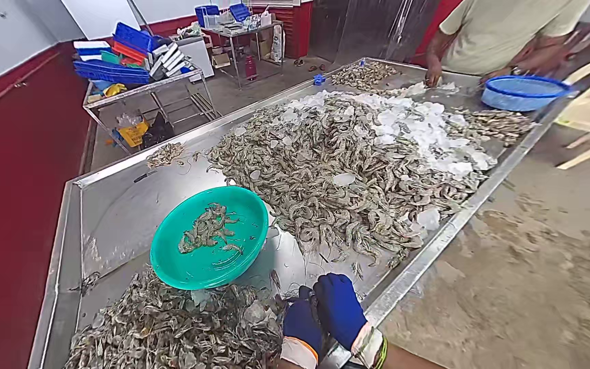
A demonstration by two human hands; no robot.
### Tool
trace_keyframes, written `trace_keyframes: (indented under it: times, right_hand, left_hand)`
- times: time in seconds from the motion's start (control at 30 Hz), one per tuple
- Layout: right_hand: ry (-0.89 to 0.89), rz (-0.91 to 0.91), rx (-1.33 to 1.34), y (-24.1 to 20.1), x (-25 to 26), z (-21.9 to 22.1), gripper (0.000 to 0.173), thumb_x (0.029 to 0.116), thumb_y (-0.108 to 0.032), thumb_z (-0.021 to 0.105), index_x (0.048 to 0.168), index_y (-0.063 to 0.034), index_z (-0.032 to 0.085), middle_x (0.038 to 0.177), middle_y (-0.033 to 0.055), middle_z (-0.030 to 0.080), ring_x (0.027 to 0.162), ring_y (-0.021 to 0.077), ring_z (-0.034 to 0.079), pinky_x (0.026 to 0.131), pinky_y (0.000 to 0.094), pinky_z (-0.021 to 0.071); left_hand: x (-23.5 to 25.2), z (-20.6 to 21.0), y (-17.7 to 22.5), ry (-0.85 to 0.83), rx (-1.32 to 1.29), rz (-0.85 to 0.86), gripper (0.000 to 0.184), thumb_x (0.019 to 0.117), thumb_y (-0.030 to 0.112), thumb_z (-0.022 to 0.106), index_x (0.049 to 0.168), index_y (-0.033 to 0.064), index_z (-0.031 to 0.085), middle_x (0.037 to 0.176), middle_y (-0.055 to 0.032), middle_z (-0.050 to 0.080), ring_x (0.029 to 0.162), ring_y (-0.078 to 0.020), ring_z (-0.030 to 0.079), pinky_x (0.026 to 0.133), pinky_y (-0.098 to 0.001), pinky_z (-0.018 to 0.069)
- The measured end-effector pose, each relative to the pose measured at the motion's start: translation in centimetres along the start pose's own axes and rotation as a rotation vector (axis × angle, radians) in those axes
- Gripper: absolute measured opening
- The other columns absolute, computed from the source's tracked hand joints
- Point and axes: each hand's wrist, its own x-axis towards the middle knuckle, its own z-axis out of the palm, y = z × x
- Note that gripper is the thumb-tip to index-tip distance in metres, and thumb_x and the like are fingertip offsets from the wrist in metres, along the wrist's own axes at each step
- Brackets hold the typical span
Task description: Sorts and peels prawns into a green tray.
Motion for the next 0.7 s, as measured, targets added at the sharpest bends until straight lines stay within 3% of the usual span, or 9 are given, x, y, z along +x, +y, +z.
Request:
trace_keyframes:
  times: [0.07,0.2,0.3,0.4,0.5,0.63,0.7]
  right_hand:
    - [-0.046,0.010,-0.039,0.5,0.0,0.0,0.013,0.0896,-0.004,0.065,0.098,0.0007,0.074,0.107,0.0181,0.073,0.109,0.0382,0.068,0.102,0.0565,0.0463]
    - [-0.160,-0.018,0.017,2.4,-0.1,-1.7,0.016,0.0882,0.002,0.063,0.099,-0.0030,0.075,0.104,0.0172,0.073,0.108,0.0384,0.067,0.097,0.0570,0.0478]
    - [-0.272,-0.076,0.269,3.9,0.1,-2.2,0.028,0.0878,-0.002,0.063,0.115,-0.0019,0.071,0.122,0.0216,0.067,0.121,0.0430,0.060,0.100,0.0605,0.0473]
    - [-0.299,-0.112,0.378,4.0,-0.2,-2.8,0.035,0.0930,-0.015,0.064,0.124,0.0002,0.066,0.127,0.0239,0.065,0.121,0.0443,0.060,0.102,0.0608,0.0471]
    - [-0.300,-0.149,0.268,3.1,0.0,-2.6,0.032,0.0982,-0.017,0.057,0.122,0.0016,0.067,0.121,0.0250,0.067,0.118,0.0457,0.063,0.099,0.0616,0.0477]
    - [-0.362,-0.148,0.092,2.3,0.5,-2.5,0.028,0.0946,-0.011,0.061,0.118,0.0014,0.068,0.119,0.0237,0.068,0.117,0.0443,0.062,0.101,0.0608,0.0446]
    - [-0.335,-0.109,0.033,3.1,0.7,-2.3,0.019,0.0917,-0.006,0.063,0.107,-0.0002,0.073,0.110,0.0220,0.071,0.112,0.0437,0.064,0.099,0.0615,0.0458]
  left_hand:
    - [-0.2,-0.4,0.6,-0.117,0.064,-0.022,0.045,0.1064,0.015,0.048,0.152,0.0130,0.043,0.130,-0.0231,0.066,0.123,-0.0409,0.063,0.104,-0.0595,0.0481]
    - [0.3,-0.7,0.2,-0.216,-0.023,0.098,0.043,0.1059,0.010,0.046,0.149,0.0083,0.045,0.127,-0.0251,0.065,0.118,-0.0394,0.064,0.102,-0.0588,0.0490]
    - [0.6,-1.0,-0.3,-0.206,-0.063,0.132,0.041,0.1065,0.012,0.046,0.148,0.0082,0.046,0.125,-0.0243,0.065,0.116,-0.0384,0.065,0.101,-0.0575,0.0499]
    - [1.0,-1.5,-1.1,-0.174,-0.048,0.148,0.039,0.1088,0.016,0.043,0.147,0.0077,0.047,0.129,-0.0232,0.065,0.121,-0.0368,0.064,0.106,-0.0559,0.0480]
    - [0.9,-1.6,-1.3,-0.176,-0.065,0.151,0.038,0.1102,0.017,0.040,0.146,0.0059,0.048,0.130,-0.0237,0.064,0.123,-0.0368,0.062,0.107,-0.0555,0.0467]
    - [0.8,-1.3,-1.7,-0.224,-0.105,0.154,0.039,0.1096,0.016,0.042,0.146,0.0054,0.049,0.125,-0.0253,0.065,0.114,-0.0384,0.066,0.101,-0.0570,0.0499]
    - [0.7,-1.5,-2.1,-0.235,-0.151,0.165,0.040,0.1078,0.013,0.044,0.147,0.0045,0.048,0.127,-0.0262,0.064,0.114,-0.0388,0.066,0.100,-0.0576,0.0503]
